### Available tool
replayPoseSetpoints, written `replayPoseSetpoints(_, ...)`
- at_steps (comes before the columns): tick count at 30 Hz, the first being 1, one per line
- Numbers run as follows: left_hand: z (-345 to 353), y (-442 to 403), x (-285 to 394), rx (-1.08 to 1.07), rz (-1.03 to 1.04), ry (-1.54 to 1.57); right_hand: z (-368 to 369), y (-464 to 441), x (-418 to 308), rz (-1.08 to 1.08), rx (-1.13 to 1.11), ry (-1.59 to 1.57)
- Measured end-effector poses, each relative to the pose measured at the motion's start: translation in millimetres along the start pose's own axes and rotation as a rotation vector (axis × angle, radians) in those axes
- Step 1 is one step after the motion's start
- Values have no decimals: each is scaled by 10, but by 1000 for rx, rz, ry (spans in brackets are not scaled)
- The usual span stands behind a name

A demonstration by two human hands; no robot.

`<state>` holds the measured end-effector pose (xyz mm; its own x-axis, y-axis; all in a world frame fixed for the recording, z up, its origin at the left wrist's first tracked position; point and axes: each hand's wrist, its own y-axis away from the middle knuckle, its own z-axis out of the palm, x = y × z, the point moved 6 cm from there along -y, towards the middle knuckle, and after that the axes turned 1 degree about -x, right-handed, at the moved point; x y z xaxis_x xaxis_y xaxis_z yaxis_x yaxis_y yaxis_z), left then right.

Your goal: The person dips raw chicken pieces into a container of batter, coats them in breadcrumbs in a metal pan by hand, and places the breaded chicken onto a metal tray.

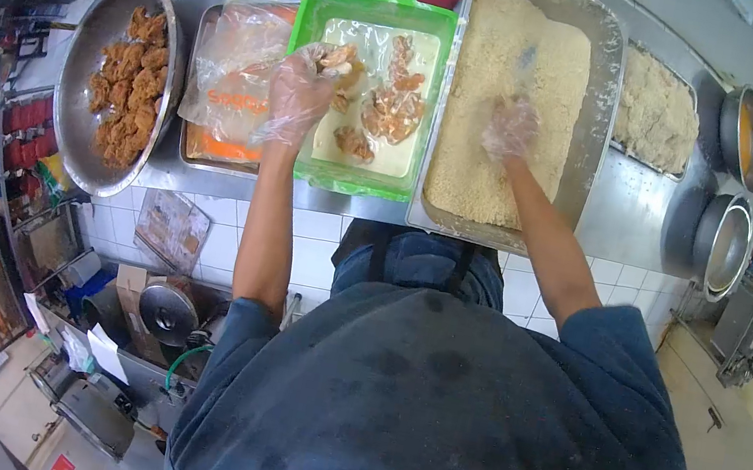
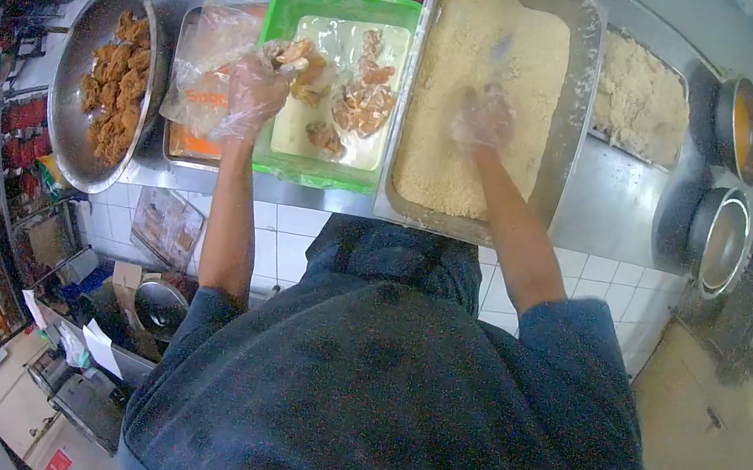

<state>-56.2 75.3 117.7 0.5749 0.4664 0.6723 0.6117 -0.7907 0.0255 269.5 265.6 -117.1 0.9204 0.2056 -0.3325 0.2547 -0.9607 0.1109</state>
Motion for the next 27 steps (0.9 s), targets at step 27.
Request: replayPoseSetpoints(27, -222, 169, 48, 148, 74, -46, -1087, 118, 74, -761, -298, 63)
